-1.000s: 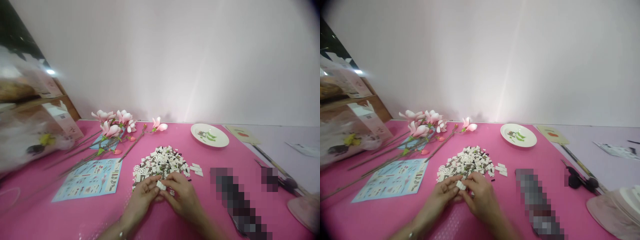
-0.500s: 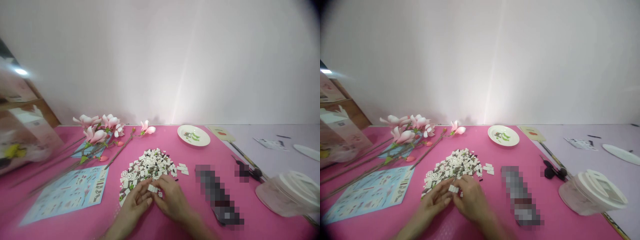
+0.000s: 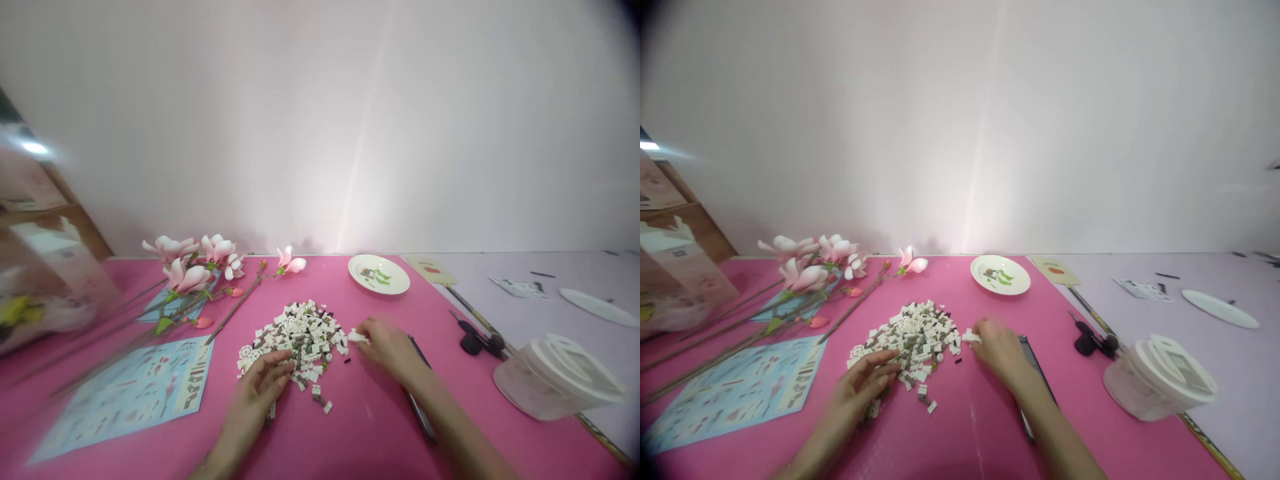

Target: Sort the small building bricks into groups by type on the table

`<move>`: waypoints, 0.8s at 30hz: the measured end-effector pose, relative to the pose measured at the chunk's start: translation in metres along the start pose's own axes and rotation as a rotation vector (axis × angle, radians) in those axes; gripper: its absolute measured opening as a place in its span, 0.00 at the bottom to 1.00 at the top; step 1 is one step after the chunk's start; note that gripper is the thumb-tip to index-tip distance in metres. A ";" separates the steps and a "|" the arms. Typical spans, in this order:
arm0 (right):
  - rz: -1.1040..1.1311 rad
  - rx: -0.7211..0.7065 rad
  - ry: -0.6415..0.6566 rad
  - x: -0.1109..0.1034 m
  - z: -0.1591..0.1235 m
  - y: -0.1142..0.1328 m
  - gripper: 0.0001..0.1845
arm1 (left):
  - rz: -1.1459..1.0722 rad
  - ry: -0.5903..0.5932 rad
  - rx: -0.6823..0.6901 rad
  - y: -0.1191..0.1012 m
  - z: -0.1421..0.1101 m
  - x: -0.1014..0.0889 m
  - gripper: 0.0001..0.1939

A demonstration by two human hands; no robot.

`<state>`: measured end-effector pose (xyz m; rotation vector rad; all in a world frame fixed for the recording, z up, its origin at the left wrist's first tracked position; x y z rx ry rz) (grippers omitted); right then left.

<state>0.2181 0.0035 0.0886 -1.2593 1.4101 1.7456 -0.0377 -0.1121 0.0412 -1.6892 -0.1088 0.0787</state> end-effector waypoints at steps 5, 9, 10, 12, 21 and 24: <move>-0.060 0.042 0.046 -0.011 -0.008 -0.012 0.02 | 0.000 0.003 0.009 0.001 0.000 0.000 0.23; -0.053 0.017 0.089 -0.006 -0.018 -0.008 0.06 | 0.006 0.002 0.014 0.002 0.000 0.002 0.22; -0.047 0.010 0.095 -0.004 -0.019 -0.007 0.06 | 0.011 0.005 0.016 0.002 0.000 0.002 0.21; -0.038 0.002 0.100 0.000 -0.019 -0.009 0.06 | 0.021 0.011 0.014 0.003 0.000 0.002 0.21; -0.038 0.055 0.082 0.000 -0.009 -0.009 0.08 | -0.001 0.004 0.016 0.004 0.000 0.001 0.22; -0.056 0.070 0.079 -0.005 -0.003 -0.001 0.10 | -0.001 0.012 0.030 0.002 0.000 0.001 0.19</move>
Point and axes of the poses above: each hand's wrist, its own z-axis towards the middle knuckle, its own x-axis out of the palm, y = z × x, the point moved 1 cm from there along z, towards the middle knuckle, and after that the axes turned 13 degrees about z, right-handed, at the moved point
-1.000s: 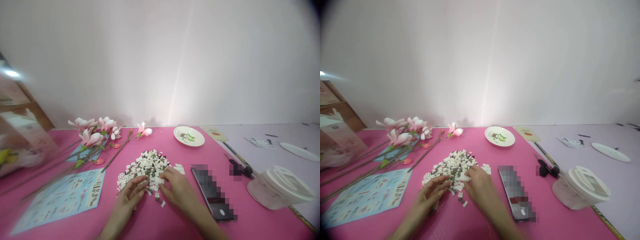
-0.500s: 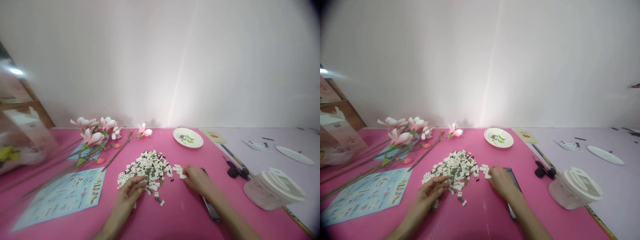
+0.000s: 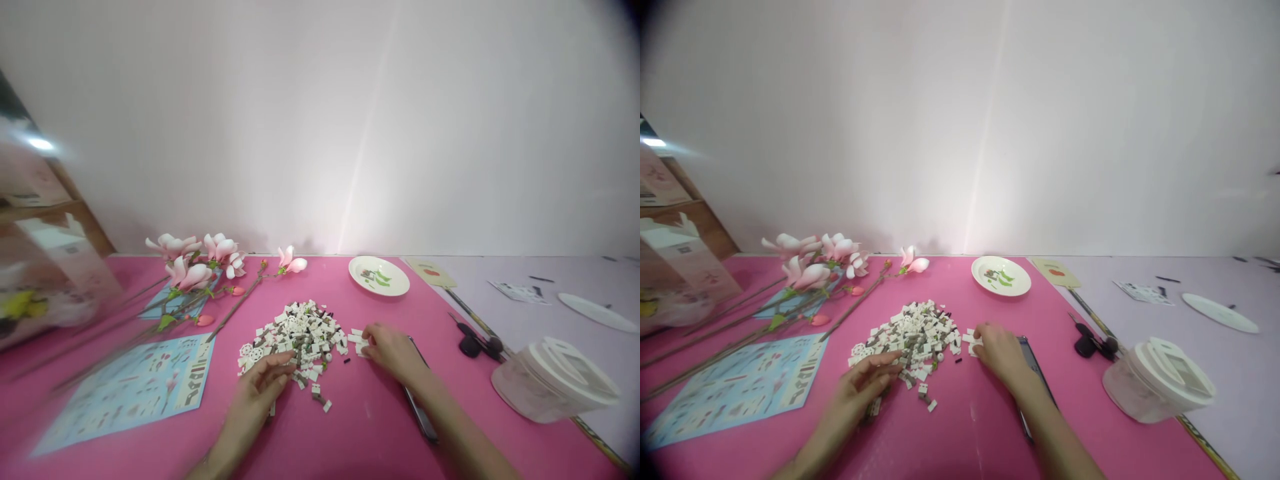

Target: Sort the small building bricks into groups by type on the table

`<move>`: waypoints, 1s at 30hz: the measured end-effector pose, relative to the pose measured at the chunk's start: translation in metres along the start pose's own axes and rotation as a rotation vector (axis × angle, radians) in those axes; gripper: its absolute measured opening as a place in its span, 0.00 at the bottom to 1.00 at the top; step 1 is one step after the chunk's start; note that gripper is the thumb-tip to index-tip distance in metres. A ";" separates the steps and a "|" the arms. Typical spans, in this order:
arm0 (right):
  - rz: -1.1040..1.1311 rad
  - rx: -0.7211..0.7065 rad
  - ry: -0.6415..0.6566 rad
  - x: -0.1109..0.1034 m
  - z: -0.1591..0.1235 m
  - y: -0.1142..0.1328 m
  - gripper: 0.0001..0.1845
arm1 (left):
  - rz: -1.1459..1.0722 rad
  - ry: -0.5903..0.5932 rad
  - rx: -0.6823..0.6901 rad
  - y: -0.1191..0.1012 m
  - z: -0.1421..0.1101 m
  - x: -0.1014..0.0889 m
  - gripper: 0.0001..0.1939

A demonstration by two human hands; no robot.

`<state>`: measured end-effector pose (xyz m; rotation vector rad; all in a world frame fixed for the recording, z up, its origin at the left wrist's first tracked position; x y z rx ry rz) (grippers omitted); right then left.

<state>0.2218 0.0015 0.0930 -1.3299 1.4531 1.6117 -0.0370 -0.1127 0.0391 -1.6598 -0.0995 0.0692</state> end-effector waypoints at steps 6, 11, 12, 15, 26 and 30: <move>-0.031 -0.008 0.002 0.001 0.014 0.011 0.11 | -0.020 -0.031 -0.015 -0.003 0.000 0.001 0.18; -0.061 -0.019 0.031 0.010 0.026 0.009 0.08 | -0.020 -0.026 -0.001 -0.003 0.000 0.001 0.16; -0.065 -0.022 0.035 0.011 0.027 0.007 0.07 | -0.017 -0.026 -0.001 -0.004 0.000 0.001 0.16; -0.064 -0.035 0.034 0.009 0.032 0.003 0.06 | -0.014 -0.023 -0.004 -0.004 0.000 0.001 0.16; -0.043 -0.049 0.071 -0.009 0.049 -0.013 0.07 | -0.019 -0.019 0.013 -0.003 0.000 0.001 0.14; -0.029 -0.059 0.121 -0.006 0.053 -0.013 0.09 | -0.007 -0.009 0.017 0.000 0.001 0.000 0.14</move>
Point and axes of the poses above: each hand's wrist, its own z-axis towards the middle knuckle, its own x-axis out of the palm, y = z × x, the point moved 1 cm from there along z, towards the middle knuckle, and after that the axes turned 13 degrees about z, right-handed, at the moved point
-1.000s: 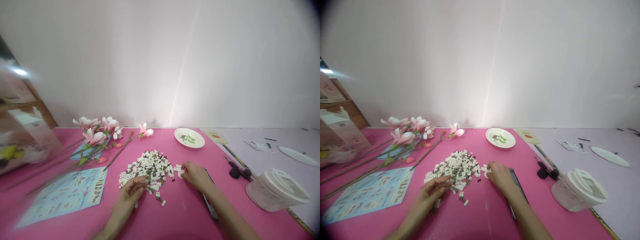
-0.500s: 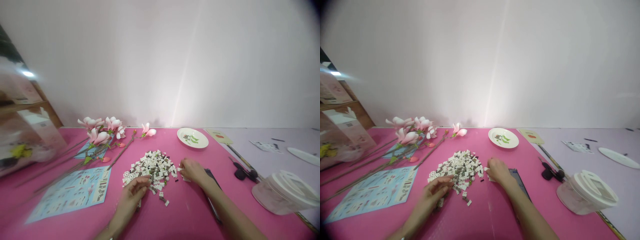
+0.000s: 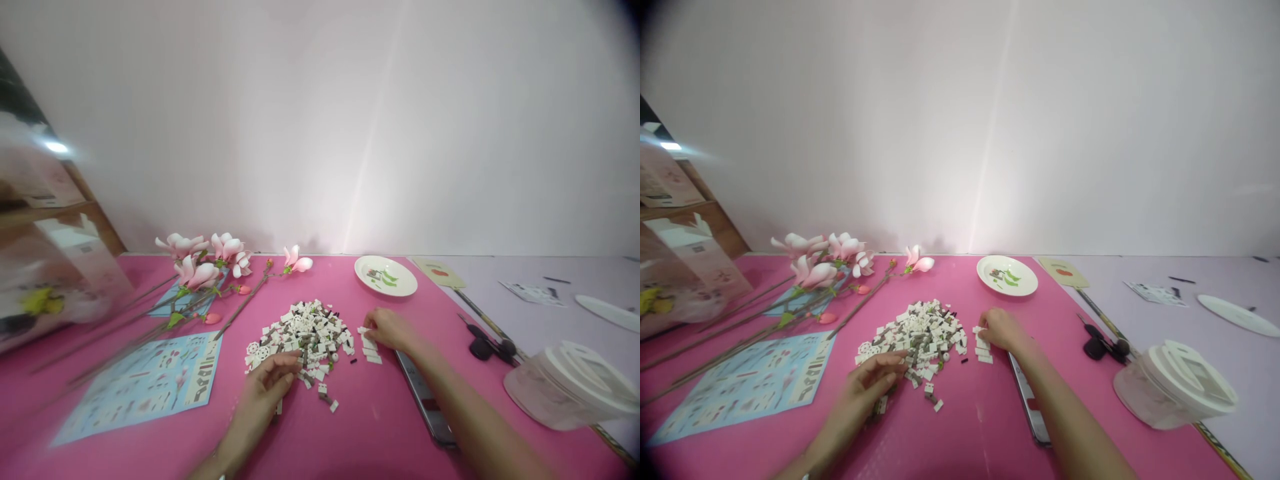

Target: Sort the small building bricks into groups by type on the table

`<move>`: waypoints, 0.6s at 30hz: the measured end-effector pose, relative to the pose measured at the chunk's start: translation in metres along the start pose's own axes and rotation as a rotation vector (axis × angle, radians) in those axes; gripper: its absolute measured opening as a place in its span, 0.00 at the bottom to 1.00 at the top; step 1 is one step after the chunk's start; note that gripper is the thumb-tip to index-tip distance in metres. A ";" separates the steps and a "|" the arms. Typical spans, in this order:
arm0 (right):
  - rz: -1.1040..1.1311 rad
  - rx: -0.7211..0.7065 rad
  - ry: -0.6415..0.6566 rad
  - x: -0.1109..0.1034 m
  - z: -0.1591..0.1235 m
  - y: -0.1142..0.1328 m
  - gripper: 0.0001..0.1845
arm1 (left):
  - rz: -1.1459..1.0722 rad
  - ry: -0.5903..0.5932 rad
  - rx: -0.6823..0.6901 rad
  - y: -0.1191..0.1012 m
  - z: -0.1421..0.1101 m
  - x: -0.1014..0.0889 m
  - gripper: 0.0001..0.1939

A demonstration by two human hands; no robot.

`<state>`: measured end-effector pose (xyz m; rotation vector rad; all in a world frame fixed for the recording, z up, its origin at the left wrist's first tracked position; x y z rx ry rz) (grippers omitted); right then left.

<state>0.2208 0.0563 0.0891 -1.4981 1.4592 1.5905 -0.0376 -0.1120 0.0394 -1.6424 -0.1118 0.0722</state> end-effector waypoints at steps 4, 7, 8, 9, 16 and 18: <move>0.023 0.002 0.062 0.001 0.006 -0.001 0.04 | 0.021 0.010 0.001 0.005 0.002 -0.001 0.15; 0.046 0.005 0.084 0.002 0.009 -0.004 0.03 | 0.028 0.008 0.006 0.008 0.003 -0.001 0.15; 0.052 0.007 0.087 0.003 0.009 -0.005 0.03 | 0.028 0.007 0.008 0.009 0.004 -0.001 0.15; 0.056 0.010 0.085 0.003 0.009 -0.006 0.03 | 0.026 0.005 0.008 0.010 0.004 -0.001 0.14; 0.060 0.010 0.046 0.001 0.009 -0.007 0.08 | 0.041 0.011 0.010 0.007 0.003 -0.001 0.14; 0.060 0.006 0.058 0.001 0.009 -0.004 0.08 | 0.045 0.014 0.010 0.007 0.003 -0.001 0.14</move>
Point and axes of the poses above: each hand's wrist, its own z-axis towards the middle knuckle, its own x-axis out of the palm, y = z × x, the point moved 1 cm from there along z, towards the middle knuckle, and after that the axes turned 13 degrees about z, right-handed, at the moved point
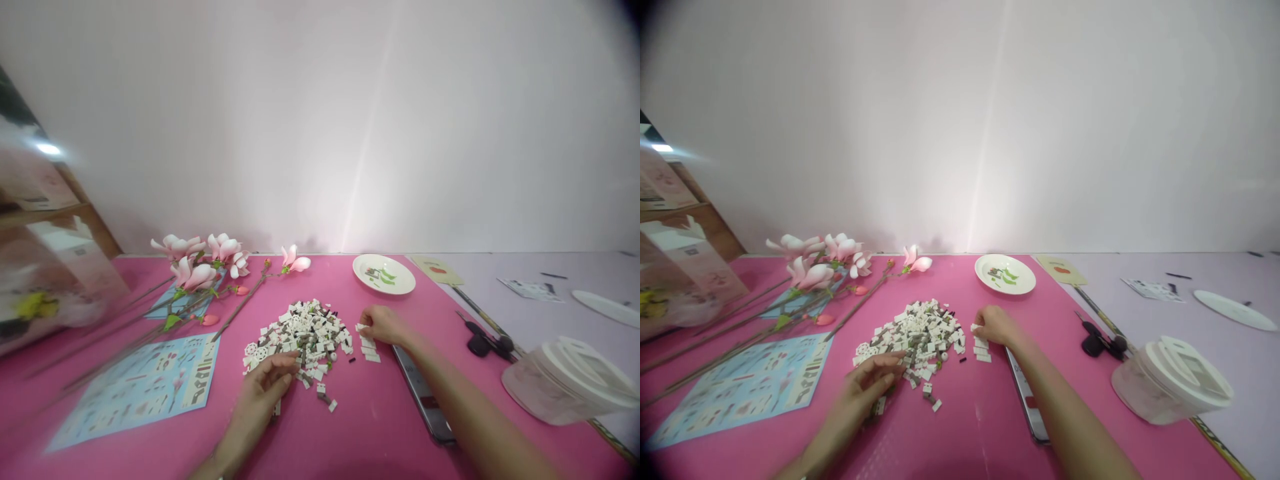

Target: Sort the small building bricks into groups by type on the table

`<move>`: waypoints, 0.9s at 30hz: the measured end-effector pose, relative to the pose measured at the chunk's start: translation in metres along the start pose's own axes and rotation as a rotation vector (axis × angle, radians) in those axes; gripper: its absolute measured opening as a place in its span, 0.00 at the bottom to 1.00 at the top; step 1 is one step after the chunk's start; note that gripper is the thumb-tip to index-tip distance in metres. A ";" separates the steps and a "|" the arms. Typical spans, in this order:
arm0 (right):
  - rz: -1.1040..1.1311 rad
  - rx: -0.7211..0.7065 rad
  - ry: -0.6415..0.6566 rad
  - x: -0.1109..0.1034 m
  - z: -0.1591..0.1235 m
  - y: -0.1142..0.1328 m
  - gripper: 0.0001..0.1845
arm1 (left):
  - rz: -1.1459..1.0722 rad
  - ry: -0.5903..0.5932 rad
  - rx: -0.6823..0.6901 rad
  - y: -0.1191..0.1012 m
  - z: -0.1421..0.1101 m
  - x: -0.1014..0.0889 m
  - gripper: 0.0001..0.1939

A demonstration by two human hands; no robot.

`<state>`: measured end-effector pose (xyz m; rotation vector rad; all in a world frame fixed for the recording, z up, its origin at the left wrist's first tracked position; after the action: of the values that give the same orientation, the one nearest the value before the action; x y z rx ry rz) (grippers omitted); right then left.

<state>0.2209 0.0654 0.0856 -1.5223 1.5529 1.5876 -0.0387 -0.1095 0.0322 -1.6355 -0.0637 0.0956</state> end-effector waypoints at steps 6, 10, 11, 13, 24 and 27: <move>-0.035 0.012 0.068 0.000 0.004 0.006 0.08 | -0.003 -0.003 0.002 0.001 0.000 0.000 0.13; -0.081 0.035 0.085 -0.001 0.009 0.006 0.12 | -0.008 -0.019 -0.009 -0.001 0.000 0.000 0.15; -0.089 0.038 0.088 -0.002 0.010 0.006 0.12 | -0.008 -0.022 -0.010 -0.002 0.000 0.000 0.15; -0.100 0.040 0.097 -0.002 0.011 0.005 0.12 | -0.011 -0.018 -0.013 -0.002 0.000 0.000 0.15; -0.174 0.049 0.100 -0.006 0.010 -0.009 0.12 | -0.051 -0.007 -0.014 -0.003 0.000 -0.002 0.14; -0.210 0.066 0.106 -0.005 0.002 -0.009 0.13 | -0.040 -0.009 -0.013 -0.002 0.000 -0.002 0.14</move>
<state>0.2299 0.0714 0.0857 -1.6957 1.4309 1.3467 -0.0405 -0.1093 0.0339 -1.6459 -0.1040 0.0717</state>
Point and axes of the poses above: each hand's wrist, its own z-axis towards the middle knuckle, its own x-axis out of the palm, y = z × x, the point moved 1 cm from there along z, towards the middle knuckle, and after that the axes turned 13 degrees about z, right-handed, at the moved point
